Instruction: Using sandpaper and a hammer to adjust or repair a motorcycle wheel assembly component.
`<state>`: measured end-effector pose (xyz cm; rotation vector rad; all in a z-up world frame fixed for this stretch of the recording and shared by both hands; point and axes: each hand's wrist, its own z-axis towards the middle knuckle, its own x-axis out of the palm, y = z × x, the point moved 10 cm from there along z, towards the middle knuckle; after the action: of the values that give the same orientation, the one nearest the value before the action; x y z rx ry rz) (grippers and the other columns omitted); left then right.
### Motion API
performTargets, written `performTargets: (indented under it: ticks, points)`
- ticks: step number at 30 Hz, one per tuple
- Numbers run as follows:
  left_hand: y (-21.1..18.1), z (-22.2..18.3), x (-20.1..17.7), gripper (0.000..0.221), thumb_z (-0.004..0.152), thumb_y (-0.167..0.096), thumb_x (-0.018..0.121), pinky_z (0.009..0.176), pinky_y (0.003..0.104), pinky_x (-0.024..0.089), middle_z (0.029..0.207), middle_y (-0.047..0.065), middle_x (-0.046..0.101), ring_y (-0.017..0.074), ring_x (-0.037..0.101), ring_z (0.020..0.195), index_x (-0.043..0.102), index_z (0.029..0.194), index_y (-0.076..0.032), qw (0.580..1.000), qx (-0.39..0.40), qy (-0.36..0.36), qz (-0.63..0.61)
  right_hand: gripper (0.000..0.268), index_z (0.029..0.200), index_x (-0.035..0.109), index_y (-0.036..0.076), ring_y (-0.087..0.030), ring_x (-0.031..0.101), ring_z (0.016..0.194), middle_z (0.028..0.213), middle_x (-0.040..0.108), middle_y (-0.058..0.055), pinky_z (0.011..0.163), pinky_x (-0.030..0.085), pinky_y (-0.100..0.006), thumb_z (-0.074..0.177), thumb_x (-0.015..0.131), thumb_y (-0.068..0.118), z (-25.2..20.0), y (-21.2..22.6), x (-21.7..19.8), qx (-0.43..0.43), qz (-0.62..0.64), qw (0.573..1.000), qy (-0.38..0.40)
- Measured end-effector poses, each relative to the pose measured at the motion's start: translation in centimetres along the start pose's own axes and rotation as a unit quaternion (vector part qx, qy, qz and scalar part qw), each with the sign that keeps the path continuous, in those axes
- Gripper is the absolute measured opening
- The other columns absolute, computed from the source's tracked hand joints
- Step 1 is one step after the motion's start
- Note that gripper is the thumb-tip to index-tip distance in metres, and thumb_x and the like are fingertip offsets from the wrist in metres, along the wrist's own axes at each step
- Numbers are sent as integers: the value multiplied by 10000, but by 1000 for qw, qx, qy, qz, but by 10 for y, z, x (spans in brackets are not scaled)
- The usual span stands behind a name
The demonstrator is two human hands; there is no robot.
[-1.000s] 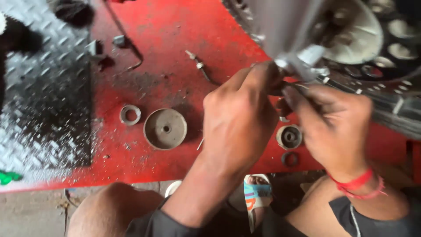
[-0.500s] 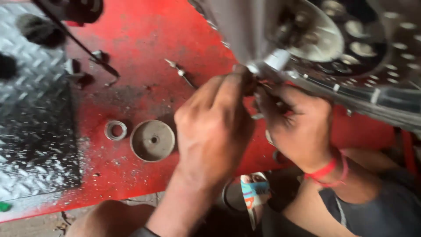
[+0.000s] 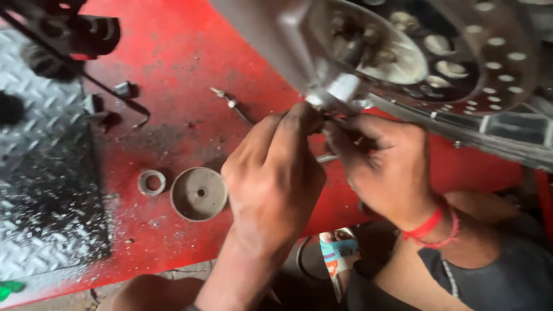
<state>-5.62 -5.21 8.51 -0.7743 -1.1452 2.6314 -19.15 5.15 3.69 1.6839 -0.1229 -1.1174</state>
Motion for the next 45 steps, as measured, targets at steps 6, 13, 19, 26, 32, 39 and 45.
performTargets:
  ticks: [6, 13, 19, 26, 32, 39, 45]
  points:
    - [10, 4, -2, 215, 955, 78, 647, 767, 326, 599, 986, 34, 763, 214, 762, 867, 689, 1069, -100, 998, -48, 2, 33, 136, 882, 792, -10, -22, 461, 517, 662, 714, -20, 449, 340, -230, 972, 720, 63, -1, -3, -1, 2, 69, 998, -1]
    - [41, -1, 3, 52, 947, -45, 699, 651, 350, 580, 882, 112, 749, 273, 757, 755, 703, 995, -61, 991, -135, 1, -3, 133, 1031, 761, -17, 12, 475, 576, 705, 673, 3, 495, 358, -190, 981, 710, 94, -24, 14, -14, -62, 78, 995, -34]
    - [91, -18, 28, 94, 965, -127, 659, 538, 376, 570, 731, 115, 760, 251, 781, 607, 636, 949, -38, 928, -355, 104, -36, 124, 947, 757, -18, 11, 490, 580, 728, 715, 34, 475, 361, -188, 947, 713, 97, -6, -15, 2, -8, 75, 996, 47]
    - [74, -12, 27, 75, 989, 0, 627, 639, 352, 613, 869, 146, 761, 242, 806, 800, 568, 1033, -10, 964, -227, 69, -120, 219, 1067, 735, -33, 6, 550, 613, 820, 711, 23, 491, 440, -191, 875, 744, 72, -6, -30, 11, 83, 131, 984, 89]
    - [55, -3, 21, 117, 969, 55, 617, 688, 333, 604, 897, 122, 755, 219, 798, 827, 627, 1045, -33, 978, -168, 64, -105, 261, 1186, 752, -37, -42, 528, 544, 702, 645, -17, 456, 411, -211, 952, 742, 79, -2, -37, 13, 53, 108, 990, 75]
    - [36, 3, 5, 63, 994, -16, 718, 702, 287, 572, 924, 92, 751, 174, 747, 787, 708, 1034, -64, 990, -115, 3, -78, 185, 1111, 769, -21, -54, 625, 733, 844, 751, -3, 633, 510, -228, 996, 671, 85, 14, -25, 20, -34, 50, 996, 68]
    - [24, 8, 2, 67, 879, -13, 748, 749, 359, 471, 784, 75, 726, 240, 668, 699, 723, 916, -63, 995, -101, -12, -10, 209, 1170, 716, -5, -102, 678, 914, 1013, 738, -57, 760, 538, -263, 1050, 549, 38, 12, -39, 42, 111, 327, 932, 113]
